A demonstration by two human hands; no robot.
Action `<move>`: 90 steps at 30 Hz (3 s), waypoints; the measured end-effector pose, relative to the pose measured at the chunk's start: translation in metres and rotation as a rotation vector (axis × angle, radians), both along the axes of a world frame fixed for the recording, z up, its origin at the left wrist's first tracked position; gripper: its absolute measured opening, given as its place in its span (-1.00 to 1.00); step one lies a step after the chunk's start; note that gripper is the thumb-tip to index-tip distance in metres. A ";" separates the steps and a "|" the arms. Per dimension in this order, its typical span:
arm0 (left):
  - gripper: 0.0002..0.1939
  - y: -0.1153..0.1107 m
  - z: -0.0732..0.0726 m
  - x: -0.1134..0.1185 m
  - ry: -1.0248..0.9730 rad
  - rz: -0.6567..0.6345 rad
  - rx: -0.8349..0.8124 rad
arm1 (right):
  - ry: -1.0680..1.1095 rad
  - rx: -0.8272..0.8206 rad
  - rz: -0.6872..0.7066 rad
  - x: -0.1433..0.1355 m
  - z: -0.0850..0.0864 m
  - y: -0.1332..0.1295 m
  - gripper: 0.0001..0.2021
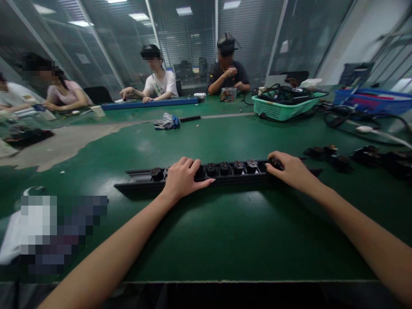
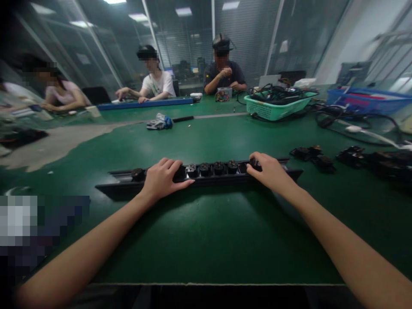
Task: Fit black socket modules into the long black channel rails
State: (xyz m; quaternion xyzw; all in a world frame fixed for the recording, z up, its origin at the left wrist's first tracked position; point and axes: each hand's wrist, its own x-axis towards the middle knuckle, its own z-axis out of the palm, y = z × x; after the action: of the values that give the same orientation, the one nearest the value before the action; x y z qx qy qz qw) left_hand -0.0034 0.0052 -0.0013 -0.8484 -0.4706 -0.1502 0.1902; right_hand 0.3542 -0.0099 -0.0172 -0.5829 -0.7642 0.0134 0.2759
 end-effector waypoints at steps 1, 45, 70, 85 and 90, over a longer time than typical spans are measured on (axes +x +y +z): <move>-0.30 0.000 0.000 0.000 -0.003 0.002 0.001 | -0.005 -0.009 -0.006 0.001 -0.001 0.001 -0.73; -0.30 0.006 0.001 0.002 0.034 -0.010 0.053 | 0.076 -0.125 -0.106 0.023 0.012 -0.001 -0.74; -0.31 0.004 0.002 0.002 -0.022 -0.019 0.019 | 0.080 -0.030 -0.113 0.023 -0.001 -0.002 -0.69; -0.32 0.004 0.002 0.002 0.000 -0.013 0.023 | 0.107 -0.006 -0.178 0.020 0.003 -0.007 -0.70; -0.32 0.003 0.003 0.003 -0.011 -0.011 0.010 | 0.104 -0.006 -0.202 0.023 0.003 -0.007 -0.72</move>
State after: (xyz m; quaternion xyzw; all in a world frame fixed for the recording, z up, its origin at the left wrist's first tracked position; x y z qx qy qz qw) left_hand -0.0007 0.0087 0.0021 -0.8492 -0.4662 -0.1583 0.1910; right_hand 0.3772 -0.0167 -0.0147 -0.6563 -0.6862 0.0181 0.3132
